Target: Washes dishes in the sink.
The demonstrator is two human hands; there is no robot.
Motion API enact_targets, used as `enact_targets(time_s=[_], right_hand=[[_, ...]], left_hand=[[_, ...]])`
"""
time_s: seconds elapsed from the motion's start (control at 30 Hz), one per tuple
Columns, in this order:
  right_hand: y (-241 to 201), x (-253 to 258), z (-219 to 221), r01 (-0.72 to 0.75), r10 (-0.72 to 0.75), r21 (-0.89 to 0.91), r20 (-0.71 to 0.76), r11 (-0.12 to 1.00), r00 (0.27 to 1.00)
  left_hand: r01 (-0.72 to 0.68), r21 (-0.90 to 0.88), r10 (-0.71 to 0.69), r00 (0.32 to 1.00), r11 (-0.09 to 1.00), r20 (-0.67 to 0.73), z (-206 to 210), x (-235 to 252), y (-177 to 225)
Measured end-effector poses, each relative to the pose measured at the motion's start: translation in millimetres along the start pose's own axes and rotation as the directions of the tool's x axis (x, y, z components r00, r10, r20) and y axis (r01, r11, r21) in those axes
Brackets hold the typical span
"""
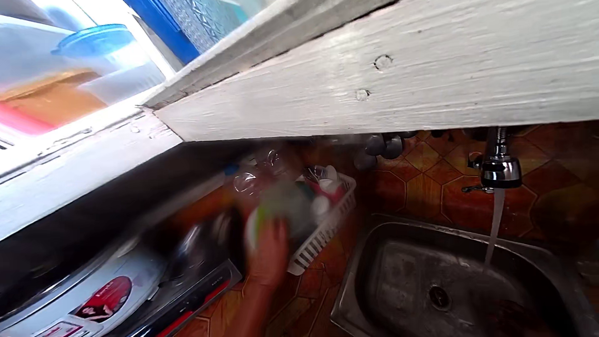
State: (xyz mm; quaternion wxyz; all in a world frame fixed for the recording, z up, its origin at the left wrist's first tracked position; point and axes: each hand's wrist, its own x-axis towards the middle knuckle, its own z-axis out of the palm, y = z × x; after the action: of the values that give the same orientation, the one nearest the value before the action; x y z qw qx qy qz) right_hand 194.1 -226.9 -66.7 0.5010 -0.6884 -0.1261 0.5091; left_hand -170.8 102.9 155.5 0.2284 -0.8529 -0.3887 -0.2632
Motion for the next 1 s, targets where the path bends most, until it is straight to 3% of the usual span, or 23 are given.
enact_targets(time_s=[0.1,0.23,0.47,0.6,0.7,0.77,0.87,1.0], right_hand=[[7.0,4.3,0.0,0.008,-0.008,0.022,-0.023,1.0,1.0],[4.6,2.2,3.4,-0.005,0.008,0.05,-0.063,0.999,0.998],[1.9,0.7,-9.5,-0.032,0.028,-0.067,-0.064,0.997,0.998],[-3.6,-1.0,-19.8,-0.01,-0.003,-0.199,-0.062,0.98,0.998],[-7.6,-1.9,-23.5,0.017,-0.031,-0.292,-0.044,0.956,0.999],[-7.4,-2.4,-24.4,0.061,-0.077,-0.401,-0.023,0.914,0.997],[-10.4,-3.5,-18.5,0.128,-0.147,-0.558,0.012,0.82,0.989],[-8.6,-3.5,-8.2,0.123,-0.136,-0.662,0.032,0.739,0.99]], left_hand=[[-0.025,0.12,0.003,0.983,0.992,0.181,18.8,-8.0,-27.8],[-0.045,0.089,0.001,0.895,0.995,0.446,30.5,-16.1,-37.3],[-0.094,-0.101,0.122,0.94,0.99,0.32,38.8,-22.0,-10.8],[-0.166,-0.228,0.219,0.949,0.959,0.227,43.0,-18.6,46.4],[-0.18,-0.358,0.284,0.922,0.916,0.263,56.0,-24.9,100.4],[-0.156,-0.44,0.353,0.84,0.884,0.412,64.0,-26.8,137.1],[-0.121,-0.517,0.46,0.653,0.847,0.602,87.7,-26.9,180.0],[-0.022,-0.472,0.429,0.457,0.881,0.779,130.7,-28.4,210.6]])
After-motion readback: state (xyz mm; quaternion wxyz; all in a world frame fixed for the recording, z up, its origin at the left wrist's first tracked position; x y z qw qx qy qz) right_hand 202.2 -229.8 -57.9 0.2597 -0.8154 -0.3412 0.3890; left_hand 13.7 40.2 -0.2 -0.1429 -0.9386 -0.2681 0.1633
